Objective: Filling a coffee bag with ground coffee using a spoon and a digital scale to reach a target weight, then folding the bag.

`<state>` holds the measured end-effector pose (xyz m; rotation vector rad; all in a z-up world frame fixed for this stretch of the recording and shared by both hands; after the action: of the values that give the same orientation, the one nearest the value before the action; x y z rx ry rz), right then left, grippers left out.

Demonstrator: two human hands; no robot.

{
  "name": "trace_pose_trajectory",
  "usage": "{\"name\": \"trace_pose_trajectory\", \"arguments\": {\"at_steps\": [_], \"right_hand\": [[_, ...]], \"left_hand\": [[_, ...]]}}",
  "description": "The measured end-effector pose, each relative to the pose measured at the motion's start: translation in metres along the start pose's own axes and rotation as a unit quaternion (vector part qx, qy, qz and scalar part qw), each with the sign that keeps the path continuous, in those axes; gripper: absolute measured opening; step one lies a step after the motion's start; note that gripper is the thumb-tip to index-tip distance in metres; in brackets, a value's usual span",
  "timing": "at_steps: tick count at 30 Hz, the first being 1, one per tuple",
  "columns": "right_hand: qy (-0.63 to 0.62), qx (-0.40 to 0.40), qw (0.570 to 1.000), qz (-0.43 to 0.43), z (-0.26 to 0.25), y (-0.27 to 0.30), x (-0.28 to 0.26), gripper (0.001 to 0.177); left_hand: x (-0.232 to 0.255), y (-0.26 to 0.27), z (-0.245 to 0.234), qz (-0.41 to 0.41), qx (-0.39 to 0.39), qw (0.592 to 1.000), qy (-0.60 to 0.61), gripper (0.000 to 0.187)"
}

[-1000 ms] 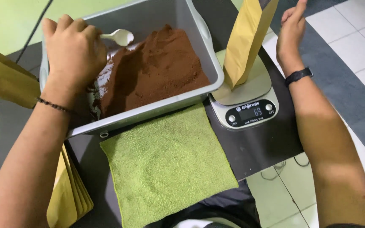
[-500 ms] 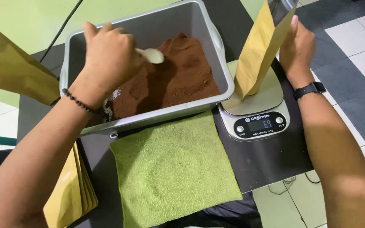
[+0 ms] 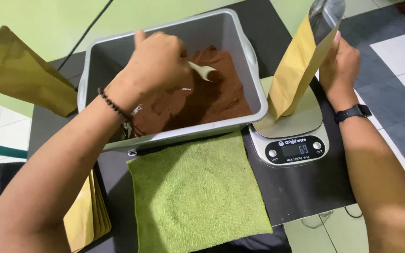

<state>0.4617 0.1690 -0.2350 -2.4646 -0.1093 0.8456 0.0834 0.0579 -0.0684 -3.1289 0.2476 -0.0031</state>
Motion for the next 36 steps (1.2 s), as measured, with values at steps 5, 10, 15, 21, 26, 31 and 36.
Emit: {"name": "trace_pose_trajectory", "arguments": {"at_steps": [5,10,15,21,26,31,36], "right_hand": [[0.026,0.026,0.995,-0.092,0.012,-0.006,0.033,0.083],[0.009,0.012,1.0,0.008,0.003,-0.004,0.014,0.069],[-0.022,0.004,1.0,0.011,0.004,-0.003,0.007,0.071],[-0.034,0.003,0.999,-0.025,0.014,-0.006,0.026,0.067],[0.061,0.039,0.991,-0.11,0.023,-0.007,0.042,0.045],[-0.162,0.057,0.976,-0.134,-0.007,-0.006,-0.012,0.029],[-0.288,0.016,0.925,-0.248,-0.041,0.009,-0.052,0.036]], "left_hand": [[-0.003,-0.042,0.06,0.134,-0.017,0.991,0.024,0.034],[-0.009,-0.042,0.031,0.146,-0.026,0.982,0.119,0.025],[-0.02,-0.053,0.053,0.152,-0.011,0.979,0.136,0.034],[-0.025,-0.058,0.062,0.138,0.004,0.988,0.065,0.036],[-0.034,-0.06,0.066,0.176,0.085,0.981,0.012,0.027],[-0.056,-0.068,0.078,0.232,0.247,0.937,-0.091,0.018],[-0.06,-0.077,0.083,0.191,0.203,0.928,-0.248,0.015]]}}
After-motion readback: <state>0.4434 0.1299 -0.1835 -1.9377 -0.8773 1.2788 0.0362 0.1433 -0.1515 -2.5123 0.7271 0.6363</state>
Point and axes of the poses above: each hand's wrist, its own y-axis away from the middle knuckle, its own z-axis out of the palm, x = y × z, the point moved 2 cm from there along -y, towards the middle knuckle, and after that the axes turned 6 degrees about y, right-handed, at the moved point
